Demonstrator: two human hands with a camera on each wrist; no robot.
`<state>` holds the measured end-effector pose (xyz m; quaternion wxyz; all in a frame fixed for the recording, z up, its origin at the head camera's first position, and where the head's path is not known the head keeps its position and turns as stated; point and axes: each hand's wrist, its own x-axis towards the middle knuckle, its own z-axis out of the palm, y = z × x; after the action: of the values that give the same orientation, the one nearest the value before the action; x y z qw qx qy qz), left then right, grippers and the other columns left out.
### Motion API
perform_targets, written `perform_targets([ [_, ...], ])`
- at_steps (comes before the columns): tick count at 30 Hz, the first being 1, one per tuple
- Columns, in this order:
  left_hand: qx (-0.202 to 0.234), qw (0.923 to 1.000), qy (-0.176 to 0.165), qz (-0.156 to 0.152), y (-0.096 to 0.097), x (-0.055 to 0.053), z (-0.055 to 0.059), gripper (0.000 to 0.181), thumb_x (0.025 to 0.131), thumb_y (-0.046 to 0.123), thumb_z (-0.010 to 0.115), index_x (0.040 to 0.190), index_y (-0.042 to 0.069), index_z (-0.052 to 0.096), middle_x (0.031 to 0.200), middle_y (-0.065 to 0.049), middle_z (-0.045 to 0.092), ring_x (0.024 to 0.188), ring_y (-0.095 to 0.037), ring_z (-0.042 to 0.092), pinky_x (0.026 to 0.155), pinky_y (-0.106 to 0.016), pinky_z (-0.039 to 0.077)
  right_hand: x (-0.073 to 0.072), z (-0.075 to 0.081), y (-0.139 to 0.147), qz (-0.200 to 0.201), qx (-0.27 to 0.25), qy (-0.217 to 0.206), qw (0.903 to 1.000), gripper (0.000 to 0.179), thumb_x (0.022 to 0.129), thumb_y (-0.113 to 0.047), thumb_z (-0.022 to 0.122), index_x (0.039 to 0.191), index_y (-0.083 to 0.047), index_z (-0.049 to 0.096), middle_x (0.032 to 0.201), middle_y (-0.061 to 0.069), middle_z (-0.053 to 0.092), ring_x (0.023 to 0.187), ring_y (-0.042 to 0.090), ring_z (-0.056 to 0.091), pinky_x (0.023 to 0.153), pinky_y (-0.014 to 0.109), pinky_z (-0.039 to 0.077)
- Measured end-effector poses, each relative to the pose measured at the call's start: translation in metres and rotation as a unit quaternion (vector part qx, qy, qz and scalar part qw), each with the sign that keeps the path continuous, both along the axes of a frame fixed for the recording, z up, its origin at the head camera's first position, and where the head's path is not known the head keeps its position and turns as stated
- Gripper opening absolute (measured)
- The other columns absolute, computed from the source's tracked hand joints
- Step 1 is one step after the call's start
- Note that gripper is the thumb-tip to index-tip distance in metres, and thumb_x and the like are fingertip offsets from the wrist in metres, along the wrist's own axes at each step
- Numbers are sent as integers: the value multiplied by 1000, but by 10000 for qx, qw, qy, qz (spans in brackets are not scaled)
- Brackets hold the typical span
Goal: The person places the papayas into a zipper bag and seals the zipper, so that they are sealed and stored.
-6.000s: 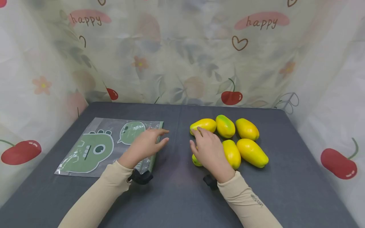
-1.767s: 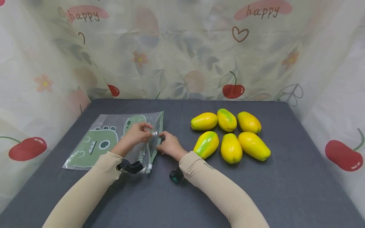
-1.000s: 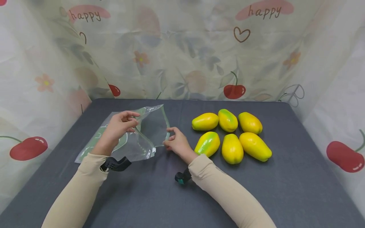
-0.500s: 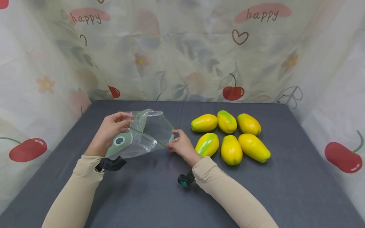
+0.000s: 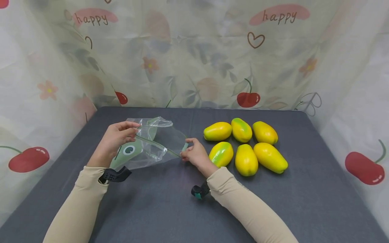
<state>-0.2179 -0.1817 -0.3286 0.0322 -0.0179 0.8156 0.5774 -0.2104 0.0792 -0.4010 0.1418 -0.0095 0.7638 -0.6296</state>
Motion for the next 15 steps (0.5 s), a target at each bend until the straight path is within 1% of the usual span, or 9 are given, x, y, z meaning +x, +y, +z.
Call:
perform_targets([
  [2,165,9998,-64,-116,2,-1,-1,32,97,14,55,126,0,60,94,-3,56,75,-13,58,70,-22,55,0,0,0,20,7,-13,10000,63,87,6,64,144,2,36,82,9,61,70,15,65,78,36,58],
  [4,362,9988,-109,-308,4,-2,-3,33,97,12,55,127,0,58,93,-3,55,69,-10,57,68,-22,54,0,-1,-1,29,5,-22,10000,63,88,6,63,144,2,36,83,10,61,71,16,65,79,37,58],
  [8,517,9959,-160,-728,8,-6,-9,33,96,9,56,128,-1,57,95,-8,56,68,-12,59,68,-24,54,-1,-2,-2,35,10,-23,10000,63,87,7,63,144,2,36,83,11,61,72,17,66,78,36,58],
  [12,330,9943,-193,-994,10,-7,-12,31,96,8,55,126,3,59,102,-16,58,72,-18,60,70,-27,55,-1,-1,-2,63,54,-35,10000,63,87,8,63,144,2,35,82,10,59,68,14,64,78,36,58],
  [15,128,9938,-176,-1090,13,-8,-14,30,96,7,54,125,7,60,104,-20,59,72,-20,60,71,-29,55,0,0,-2,95,79,-46,9999,64,87,8,63,144,1,35,82,9,58,67,13,63,79,36,58],
])
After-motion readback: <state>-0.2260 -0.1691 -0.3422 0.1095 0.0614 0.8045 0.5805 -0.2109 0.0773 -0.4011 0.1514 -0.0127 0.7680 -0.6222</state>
